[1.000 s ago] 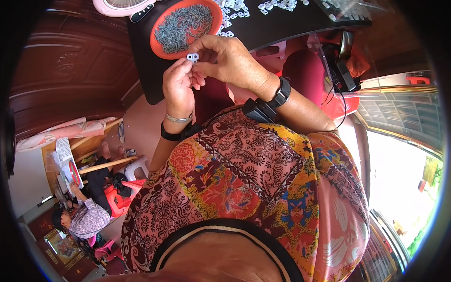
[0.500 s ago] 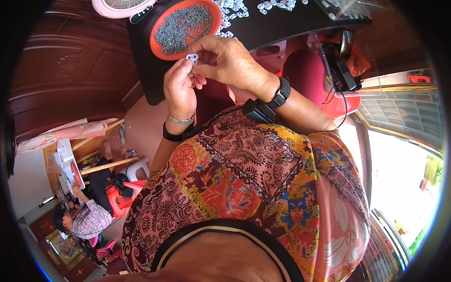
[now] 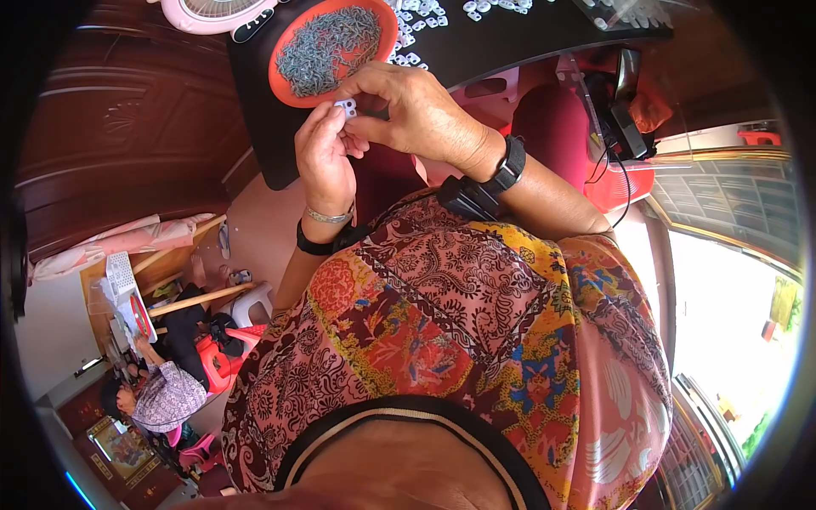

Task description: Assembling small plastic components by inserting metal clips or pins into them by hand.

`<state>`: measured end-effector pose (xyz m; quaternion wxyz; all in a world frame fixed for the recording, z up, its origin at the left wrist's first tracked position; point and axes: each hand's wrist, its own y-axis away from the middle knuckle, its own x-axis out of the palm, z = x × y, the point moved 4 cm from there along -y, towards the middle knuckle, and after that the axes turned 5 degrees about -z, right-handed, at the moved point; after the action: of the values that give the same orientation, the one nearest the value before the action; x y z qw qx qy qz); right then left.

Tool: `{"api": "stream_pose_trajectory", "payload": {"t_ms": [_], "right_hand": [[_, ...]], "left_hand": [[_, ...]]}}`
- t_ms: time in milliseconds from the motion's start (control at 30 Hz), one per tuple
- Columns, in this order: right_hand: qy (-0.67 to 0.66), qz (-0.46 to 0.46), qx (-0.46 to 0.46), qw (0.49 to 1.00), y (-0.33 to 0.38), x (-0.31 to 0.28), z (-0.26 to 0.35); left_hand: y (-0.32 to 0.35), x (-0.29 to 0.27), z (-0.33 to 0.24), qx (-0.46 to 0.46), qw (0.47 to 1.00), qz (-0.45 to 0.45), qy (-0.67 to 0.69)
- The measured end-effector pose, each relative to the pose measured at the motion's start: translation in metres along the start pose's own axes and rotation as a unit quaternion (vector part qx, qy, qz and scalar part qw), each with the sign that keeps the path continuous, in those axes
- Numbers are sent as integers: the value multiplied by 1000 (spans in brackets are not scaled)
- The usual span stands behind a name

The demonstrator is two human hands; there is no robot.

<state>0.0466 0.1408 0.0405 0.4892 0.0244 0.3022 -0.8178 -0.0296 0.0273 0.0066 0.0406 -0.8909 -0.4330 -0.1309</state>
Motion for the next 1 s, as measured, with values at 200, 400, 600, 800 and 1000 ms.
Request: {"api": "stream_pose_trajectory", "payload": {"t_ms": [200, 400, 600, 800, 1000], "right_hand": [[54, -21, -55, 997, 0, 3, 6], [58, -20, -68, 996, 2, 5, 7], [39, -15, -59, 997, 4, 7, 4], [36, -6, -72, 997, 5, 8, 3], [54, -7, -92, 994, 6, 9, 5]], "left_hand": [[0, 1, -1, 12, 999, -29, -25], [3, 0, -3, 23, 999, -22, 18], [5, -2, -5, 27, 999, -24, 24], [8, -2, -7, 42, 999, -23, 11], [11, 0, -11, 38, 999, -27, -7]]}}
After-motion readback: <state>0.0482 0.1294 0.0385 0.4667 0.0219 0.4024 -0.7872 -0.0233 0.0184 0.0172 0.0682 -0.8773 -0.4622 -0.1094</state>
